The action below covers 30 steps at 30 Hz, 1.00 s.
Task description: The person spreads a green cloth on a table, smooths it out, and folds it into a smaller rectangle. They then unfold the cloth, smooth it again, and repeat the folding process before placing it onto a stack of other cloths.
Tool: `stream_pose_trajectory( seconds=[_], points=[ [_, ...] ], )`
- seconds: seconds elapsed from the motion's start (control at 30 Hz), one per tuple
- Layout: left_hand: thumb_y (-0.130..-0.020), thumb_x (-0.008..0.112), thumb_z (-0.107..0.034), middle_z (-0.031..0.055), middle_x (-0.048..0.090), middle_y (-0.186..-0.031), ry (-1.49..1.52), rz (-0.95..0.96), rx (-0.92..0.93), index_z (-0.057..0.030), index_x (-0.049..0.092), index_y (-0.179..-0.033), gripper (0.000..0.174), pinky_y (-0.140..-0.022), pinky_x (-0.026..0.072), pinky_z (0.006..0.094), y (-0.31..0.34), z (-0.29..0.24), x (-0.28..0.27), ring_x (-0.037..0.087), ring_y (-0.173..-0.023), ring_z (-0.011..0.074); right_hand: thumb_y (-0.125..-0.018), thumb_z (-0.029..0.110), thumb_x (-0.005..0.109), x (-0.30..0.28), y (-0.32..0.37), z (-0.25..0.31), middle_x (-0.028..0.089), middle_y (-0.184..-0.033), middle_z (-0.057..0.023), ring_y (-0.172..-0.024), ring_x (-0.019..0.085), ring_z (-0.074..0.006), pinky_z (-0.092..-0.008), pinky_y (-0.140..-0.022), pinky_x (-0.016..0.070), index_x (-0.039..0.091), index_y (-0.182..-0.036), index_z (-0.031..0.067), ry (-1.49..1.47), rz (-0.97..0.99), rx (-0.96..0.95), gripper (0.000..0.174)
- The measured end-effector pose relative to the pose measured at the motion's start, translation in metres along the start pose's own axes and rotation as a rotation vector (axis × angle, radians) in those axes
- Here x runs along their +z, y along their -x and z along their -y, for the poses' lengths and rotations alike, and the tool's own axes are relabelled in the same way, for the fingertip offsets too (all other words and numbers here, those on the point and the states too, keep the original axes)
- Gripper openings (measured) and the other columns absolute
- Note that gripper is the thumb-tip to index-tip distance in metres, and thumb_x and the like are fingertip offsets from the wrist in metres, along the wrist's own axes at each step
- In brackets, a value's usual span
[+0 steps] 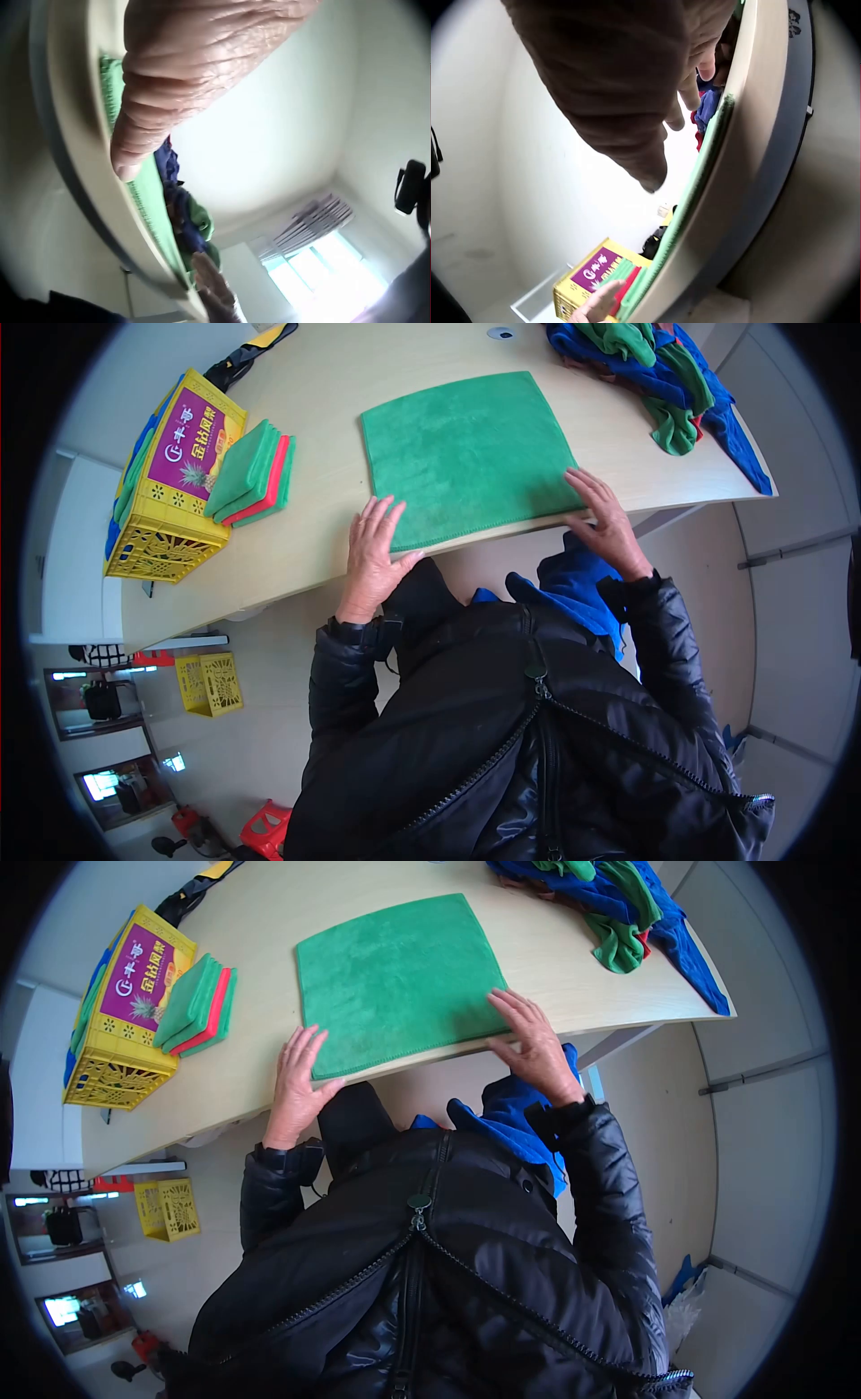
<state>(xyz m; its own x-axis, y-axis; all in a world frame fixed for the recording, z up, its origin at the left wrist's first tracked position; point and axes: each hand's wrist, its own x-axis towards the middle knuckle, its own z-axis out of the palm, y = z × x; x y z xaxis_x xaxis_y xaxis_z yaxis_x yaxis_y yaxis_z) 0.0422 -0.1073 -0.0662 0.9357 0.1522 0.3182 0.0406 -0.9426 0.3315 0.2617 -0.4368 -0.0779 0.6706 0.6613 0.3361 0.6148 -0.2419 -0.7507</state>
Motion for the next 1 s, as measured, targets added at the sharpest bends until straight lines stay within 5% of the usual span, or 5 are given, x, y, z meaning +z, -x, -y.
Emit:
stream_pose_trajectory(
  seconds=[0.1, 0.27, 0.53, 0.8, 1.0],
  points=[
    [-0.072, 0.083, -0.02, 0.0119, 0.051, -0.141, -0.067, -0.007, -0.012, -0.01, 0.051, -0.139, 0.075, -0.12, 0.0244, 0.0526, 0.008, 0.002, 0.017, 0.041, -0.14, 0.0322, -0.08, 0.019, 0.078, 0.006, -0.01, 0.001, 0.046, -0.151, -0.0131, -0.141, 0.041, -0.0325, -0.0439, -0.117, 0.0349, 0.051, -0.145, 0.0118, 0.55, 0.1, -0.201, 0.07],
    [-0.069, 0.081, -0.007, 0.0096, 0.056, -0.129, -0.121, -0.054, 0.018, -0.0087, 0.058, -0.124, 0.059, -0.119, 0.0267, 0.0524, 0.014, 0.006, 0.019, 0.048, -0.133, 0.0295, -0.076, 0.019, 0.08, 0.003, -0.012, -0.014, 0.046, -0.15, -0.0118, -0.141, 0.04, -0.0341, -0.0465, -0.116, 0.0359, 0.049, -0.146, 0.0123, 0.62, 0.136, -0.258, 0.076],
    [-0.063, 0.074, 0.005, 0.0086, 0.063, -0.106, -0.142, -0.192, 0.094, -0.0058, 0.065, -0.098, 0.038, -0.114, 0.0362, 0.0516, 0.033, 0.0, 0.017, 0.058, -0.115, 0.0303, -0.075, 0.01, 0.078, -0.002, 0.0, -0.012, 0.059, -0.129, -0.0104, -0.124, 0.053, -0.0315, -0.0429, -0.106, 0.0438, 0.061, -0.131, 0.0085, 0.556, 0.126, -0.283, 0.059],
    [-0.07, 0.069, 0.012, 0.0104, 0.064, -0.101, 0.135, -0.281, 0.034, -0.0017, 0.064, -0.092, 0.027, -0.098, 0.0478, 0.0409, 0.031, -0.007, -0.009, 0.061, -0.108, 0.0308, -0.074, 0.003, 0.075, -0.02, -0.002, -0.008, 0.067, -0.108, -0.0088, -0.106, 0.062, -0.03, -0.038, -0.09, 0.0527, 0.068, -0.105, 0.0044, 0.402, 0.08, -0.385, 0.032],
    [-0.078, 0.069, 0.009, 0.0094, 0.065, -0.099, 0.378, -0.066, -0.029, -0.0005, 0.064, -0.094, 0.019, -0.09, 0.0491, 0.0344, 0.037, -0.002, -0.046, 0.063, -0.101, 0.0242, -0.08, -0.002, 0.07, -0.045, -0.004, 0.024, 0.069, -0.097, -0.0106, -0.093, 0.066, -0.0262, -0.0339, -0.086, 0.0531, 0.067, -0.107, 0.002, 0.094, 0.315, -0.052, 0.028]
  ],
)
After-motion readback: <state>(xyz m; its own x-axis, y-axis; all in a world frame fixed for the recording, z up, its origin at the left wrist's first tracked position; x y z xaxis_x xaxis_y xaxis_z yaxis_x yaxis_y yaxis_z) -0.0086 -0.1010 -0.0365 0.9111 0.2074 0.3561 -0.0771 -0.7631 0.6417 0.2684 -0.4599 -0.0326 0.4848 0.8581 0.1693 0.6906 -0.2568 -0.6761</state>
